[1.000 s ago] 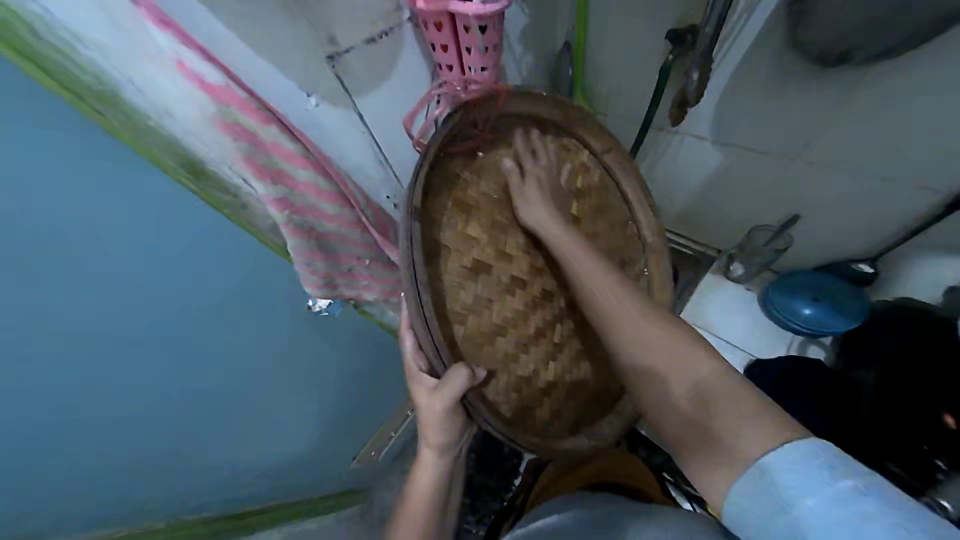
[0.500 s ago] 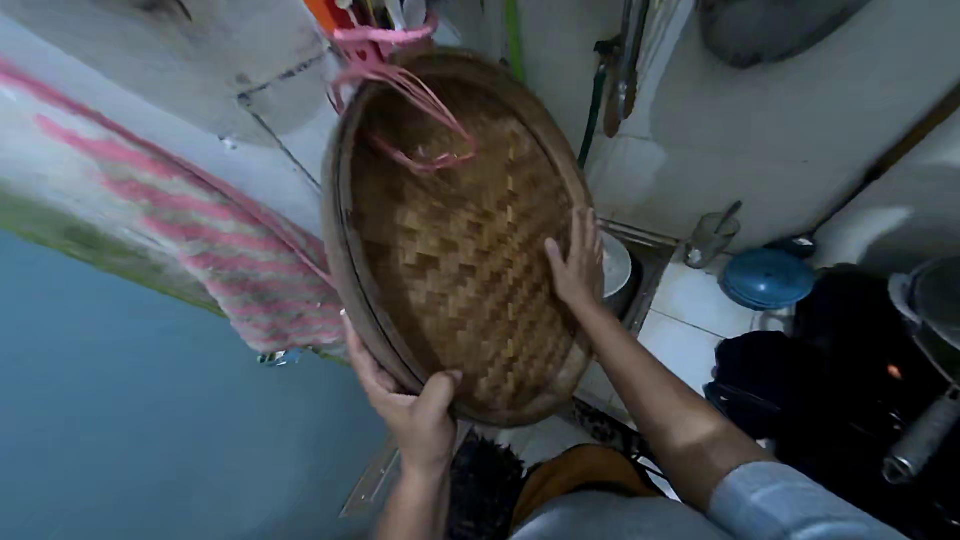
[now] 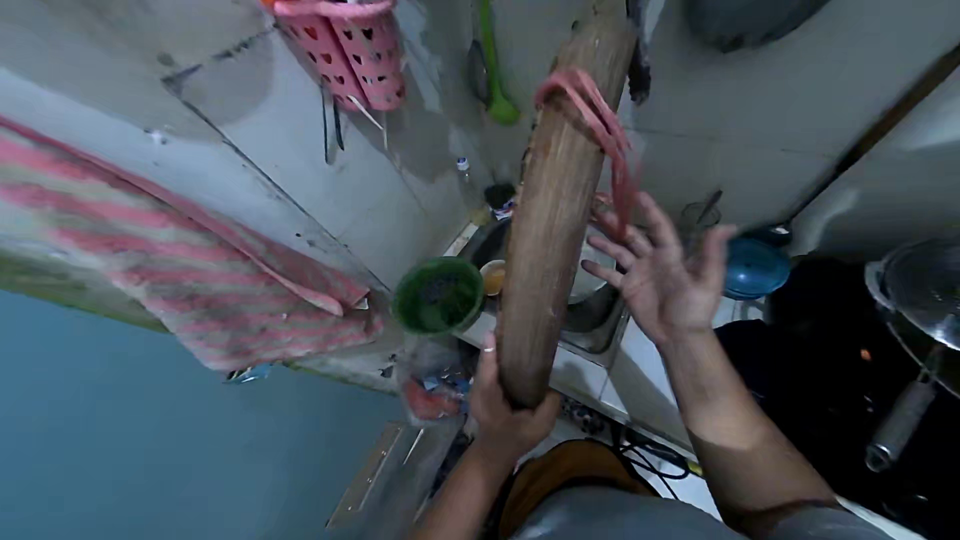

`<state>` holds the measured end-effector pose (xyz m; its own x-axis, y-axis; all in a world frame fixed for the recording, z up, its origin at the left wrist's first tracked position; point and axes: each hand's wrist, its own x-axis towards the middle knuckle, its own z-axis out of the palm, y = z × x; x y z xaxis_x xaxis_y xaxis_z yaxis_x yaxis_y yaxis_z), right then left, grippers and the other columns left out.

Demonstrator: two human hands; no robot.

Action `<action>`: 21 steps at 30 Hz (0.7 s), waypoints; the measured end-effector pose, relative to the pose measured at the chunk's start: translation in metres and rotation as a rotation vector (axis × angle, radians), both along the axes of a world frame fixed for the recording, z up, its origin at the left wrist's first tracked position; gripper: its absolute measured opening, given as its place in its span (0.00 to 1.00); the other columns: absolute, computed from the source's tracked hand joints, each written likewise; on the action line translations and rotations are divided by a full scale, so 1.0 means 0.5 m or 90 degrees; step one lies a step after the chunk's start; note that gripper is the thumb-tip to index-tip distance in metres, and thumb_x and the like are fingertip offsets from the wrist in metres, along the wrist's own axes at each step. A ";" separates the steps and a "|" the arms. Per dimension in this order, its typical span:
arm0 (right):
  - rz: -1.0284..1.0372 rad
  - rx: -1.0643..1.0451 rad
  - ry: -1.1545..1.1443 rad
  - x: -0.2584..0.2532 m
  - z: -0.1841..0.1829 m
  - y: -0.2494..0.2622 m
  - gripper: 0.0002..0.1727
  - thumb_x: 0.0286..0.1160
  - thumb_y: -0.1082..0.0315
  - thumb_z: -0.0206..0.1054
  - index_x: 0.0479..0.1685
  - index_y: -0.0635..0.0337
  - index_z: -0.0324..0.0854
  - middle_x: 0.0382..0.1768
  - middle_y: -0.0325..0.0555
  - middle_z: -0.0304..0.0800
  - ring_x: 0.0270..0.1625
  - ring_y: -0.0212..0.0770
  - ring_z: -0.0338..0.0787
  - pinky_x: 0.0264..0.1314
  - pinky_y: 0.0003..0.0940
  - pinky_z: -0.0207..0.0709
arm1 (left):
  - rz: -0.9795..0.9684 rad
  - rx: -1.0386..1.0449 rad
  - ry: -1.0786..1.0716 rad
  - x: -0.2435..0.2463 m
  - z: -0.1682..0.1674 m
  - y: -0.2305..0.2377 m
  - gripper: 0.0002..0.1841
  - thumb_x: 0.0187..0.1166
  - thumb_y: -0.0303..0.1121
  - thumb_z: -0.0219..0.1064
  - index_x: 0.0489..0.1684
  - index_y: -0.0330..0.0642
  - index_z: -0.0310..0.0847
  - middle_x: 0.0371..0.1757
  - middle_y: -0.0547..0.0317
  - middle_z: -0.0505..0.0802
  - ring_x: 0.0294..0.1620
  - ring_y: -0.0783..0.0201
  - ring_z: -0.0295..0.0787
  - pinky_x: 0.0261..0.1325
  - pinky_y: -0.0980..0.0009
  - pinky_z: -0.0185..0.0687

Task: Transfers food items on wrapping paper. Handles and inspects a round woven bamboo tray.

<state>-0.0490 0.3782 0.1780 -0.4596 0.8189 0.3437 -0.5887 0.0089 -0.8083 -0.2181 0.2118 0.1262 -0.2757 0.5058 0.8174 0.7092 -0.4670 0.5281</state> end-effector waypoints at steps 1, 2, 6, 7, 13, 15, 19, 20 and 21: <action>0.043 0.034 0.034 0.024 0.030 -0.011 0.59 0.66 0.12 0.29 0.95 0.41 0.47 0.86 0.51 0.67 0.81 0.59 0.76 0.74 0.63 0.76 | -0.002 0.006 -0.001 0.009 -0.017 0.011 0.51 0.66 0.43 0.77 0.92 0.63 0.46 0.78 0.65 0.80 0.69 0.78 0.81 0.71 0.75 0.79; 0.066 0.049 0.047 0.043 0.052 -0.024 0.63 0.59 0.09 0.35 0.96 0.39 0.43 0.89 0.53 0.63 0.83 0.62 0.74 0.75 0.66 0.75 | -0.003 0.009 0.002 0.016 -0.028 0.019 0.51 0.67 0.42 0.77 0.92 0.63 0.46 0.79 0.64 0.79 0.71 0.77 0.80 0.73 0.75 0.78; 0.067 0.066 -0.034 0.067 0.088 -0.083 0.59 0.61 0.26 0.71 0.95 0.35 0.47 0.87 0.46 0.66 0.81 0.54 0.77 0.72 0.55 0.81 | -0.001 0.020 0.026 0.045 -0.055 0.025 0.47 0.68 0.43 0.76 0.90 0.56 0.50 0.82 0.58 0.77 0.75 0.71 0.79 0.76 0.72 0.75; 0.053 0.070 -0.061 0.060 0.094 -0.097 0.58 0.60 0.31 0.76 0.94 0.34 0.49 0.86 0.44 0.67 0.80 0.50 0.78 0.70 0.51 0.83 | -0.002 0.017 0.034 0.050 -0.060 0.022 0.46 0.69 0.43 0.76 0.89 0.55 0.51 0.82 0.55 0.77 0.76 0.69 0.79 0.77 0.71 0.75; -0.099 0.065 -0.149 -0.002 0.107 -0.181 0.54 0.55 0.50 0.86 0.85 0.42 0.56 0.62 0.33 0.87 0.60 0.32 0.91 0.63 0.32 0.89 | -0.038 0.045 0.080 0.067 -0.110 -0.004 0.40 0.77 0.47 0.73 0.86 0.58 0.52 0.84 0.55 0.75 0.82 0.61 0.75 0.83 0.62 0.71; -0.179 0.012 -0.148 -0.015 0.104 -0.201 0.50 0.52 0.64 0.87 0.81 0.48 0.61 0.56 0.39 0.89 0.54 0.35 0.94 0.57 0.34 0.92 | -0.041 0.060 0.104 0.068 -0.121 -0.008 0.37 0.78 0.47 0.71 0.84 0.58 0.53 0.85 0.56 0.73 0.84 0.61 0.72 0.84 0.61 0.69; -0.269 -0.091 -0.091 -0.003 0.067 -0.232 0.53 0.47 0.76 0.82 0.80 0.57 0.52 0.56 0.44 0.88 0.53 0.39 0.95 0.54 0.39 0.94 | -0.104 0.030 0.160 0.045 -0.140 -0.008 0.32 0.83 0.57 0.65 0.81 0.60 0.57 0.88 0.59 0.68 0.90 0.61 0.60 0.90 0.54 0.55; -0.282 -0.112 -0.068 0.010 0.053 -0.238 0.53 0.47 0.76 0.82 0.79 0.57 0.51 0.56 0.44 0.88 0.53 0.40 0.95 0.53 0.40 0.94 | -0.109 -0.012 0.150 0.033 -0.152 -0.010 0.34 0.82 0.65 0.58 0.83 0.61 0.56 0.88 0.58 0.68 0.91 0.60 0.58 0.91 0.51 0.51; -0.294 -0.130 -0.043 0.027 0.039 -0.246 0.52 0.46 0.75 0.84 0.76 0.55 0.53 0.54 0.43 0.89 0.52 0.40 0.95 0.52 0.41 0.95 | -0.117 -0.077 0.100 0.022 -0.167 -0.016 0.42 0.79 0.73 0.53 0.87 0.59 0.54 0.90 0.53 0.66 0.93 0.56 0.54 0.92 0.48 0.46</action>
<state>-0.0357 0.2554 0.1973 -0.0492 0.9892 0.1379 -0.5065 0.0943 -0.8571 -0.2069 0.2036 0.0425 -0.0440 0.6323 0.7735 0.6962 -0.5359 0.4776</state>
